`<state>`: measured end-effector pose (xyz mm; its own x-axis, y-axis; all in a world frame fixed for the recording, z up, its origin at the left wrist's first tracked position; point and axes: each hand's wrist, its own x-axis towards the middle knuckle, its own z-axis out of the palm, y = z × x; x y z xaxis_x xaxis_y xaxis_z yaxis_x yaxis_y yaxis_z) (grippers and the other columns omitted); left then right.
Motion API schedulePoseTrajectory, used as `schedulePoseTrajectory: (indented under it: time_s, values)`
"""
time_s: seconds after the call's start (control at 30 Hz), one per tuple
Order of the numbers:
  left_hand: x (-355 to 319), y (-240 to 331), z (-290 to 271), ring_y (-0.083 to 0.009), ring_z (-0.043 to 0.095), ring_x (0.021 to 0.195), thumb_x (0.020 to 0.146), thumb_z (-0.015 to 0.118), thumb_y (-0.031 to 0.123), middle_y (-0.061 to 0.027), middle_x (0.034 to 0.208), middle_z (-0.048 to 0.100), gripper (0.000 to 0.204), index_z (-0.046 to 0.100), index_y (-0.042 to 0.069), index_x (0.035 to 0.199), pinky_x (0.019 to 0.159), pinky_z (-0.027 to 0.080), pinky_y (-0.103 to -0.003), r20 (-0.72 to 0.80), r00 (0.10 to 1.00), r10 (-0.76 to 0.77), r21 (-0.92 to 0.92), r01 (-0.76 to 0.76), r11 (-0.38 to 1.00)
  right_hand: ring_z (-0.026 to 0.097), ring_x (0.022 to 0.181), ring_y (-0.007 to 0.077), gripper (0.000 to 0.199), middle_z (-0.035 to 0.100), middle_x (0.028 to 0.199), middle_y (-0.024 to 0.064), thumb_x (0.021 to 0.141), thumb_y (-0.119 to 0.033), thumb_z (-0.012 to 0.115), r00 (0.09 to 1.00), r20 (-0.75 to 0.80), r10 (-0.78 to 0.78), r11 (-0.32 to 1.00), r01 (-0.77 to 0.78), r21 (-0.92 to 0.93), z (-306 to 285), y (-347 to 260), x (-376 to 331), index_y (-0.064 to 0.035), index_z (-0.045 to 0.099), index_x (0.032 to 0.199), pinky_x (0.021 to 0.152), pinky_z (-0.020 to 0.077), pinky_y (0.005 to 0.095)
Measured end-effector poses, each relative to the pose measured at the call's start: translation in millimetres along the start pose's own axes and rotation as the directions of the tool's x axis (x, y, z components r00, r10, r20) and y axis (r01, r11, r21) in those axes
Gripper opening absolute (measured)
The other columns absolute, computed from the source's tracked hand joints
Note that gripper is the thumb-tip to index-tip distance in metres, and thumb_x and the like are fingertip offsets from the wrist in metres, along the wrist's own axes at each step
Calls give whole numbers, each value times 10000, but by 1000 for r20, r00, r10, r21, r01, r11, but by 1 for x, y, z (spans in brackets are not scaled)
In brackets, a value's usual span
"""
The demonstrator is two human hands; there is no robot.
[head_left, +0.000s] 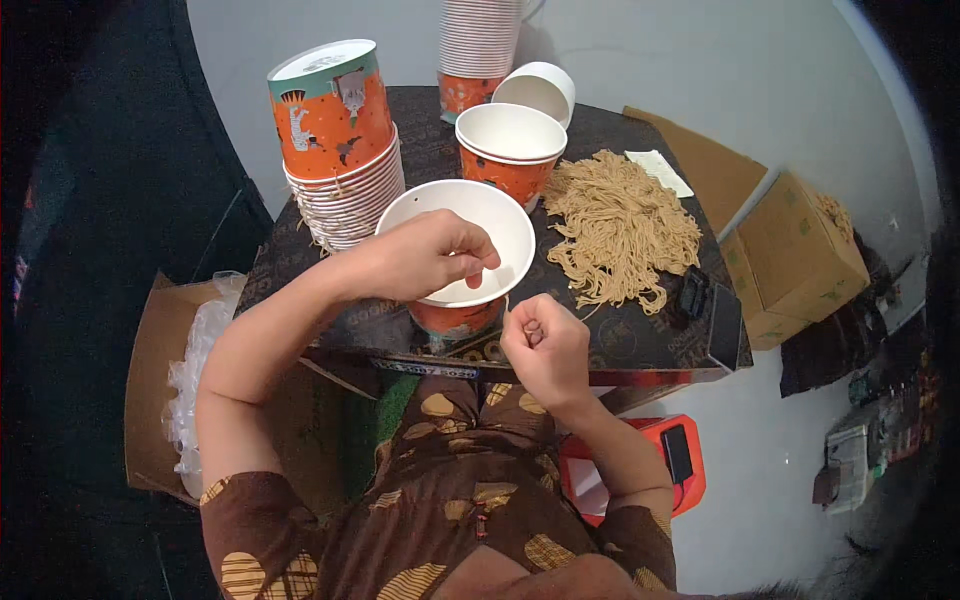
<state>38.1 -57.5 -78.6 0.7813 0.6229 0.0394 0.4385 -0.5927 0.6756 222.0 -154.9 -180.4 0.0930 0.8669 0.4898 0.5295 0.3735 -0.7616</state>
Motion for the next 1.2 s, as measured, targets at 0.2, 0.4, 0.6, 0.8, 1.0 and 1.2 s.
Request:
schedulePoseTrajectory:
  time_s: [0.2,0.4,0.6,0.8,1.0,1.2]
  values:
    - [3,1,-3,-176,675,856,941,565,65,-104,891,736,235,681,-56,1104,825,510,-327,79,996,-42,-42,46,998,597,629,234,135,590,700,80,786,-20,697,1000,14,-9,1000,9,0,-2,-2,0,-47,565,785,582,474,362]
    - [-8,1,7,-227,672,831,928,581,62,-133,877,720,198,697,-23,1065,814,507,-361,-80,995,-67,-21,65,998,626,677,295,97,622,741,106,830,-49,707,1000,-20,0,1000,0,-25,1,5,-5,-52,613,853,604,482,395]
    - [-59,27,48,-350,612,604,911,641,106,-159,681,602,114,638,14,844,548,466,-422,-604,753,262,300,-90,950,602,623,289,92,616,725,105,843,-23,713,993,-84,-82,992,90,88,-6,14,-19,-47,638,892,572,468,378]
    - [-67,23,88,-287,589,464,1038,495,332,-126,531,563,494,579,-6,688,461,421,-378,-315,930,-188,-235,115,965,449,515,105,113,517,632,18,832,49,711,937,-105,-332,934,343,105,-14,5,-31,-26,635,871,475,339,273]
    - [-60,12,104,-46,454,562,1038,532,273,24,585,488,422,539,31,692,510,367,-248,-192,962,-194,-633,29,774,478,493,203,160,520,632,68,793,61,728,894,-91,-440,893,445,57,-12,-3,-37,-40,632,874,463,357,311]
    - [-64,9,104,-91,496,638,1021,552,185,-23,673,527,289,543,-2,801,576,419,-276,-280,951,-130,-429,-3,903,569,551,277,154,590,674,91,805,-4,743,926,-49,-375,925,377,48,-9,-6,-39,-51,628,896,491,424,367]
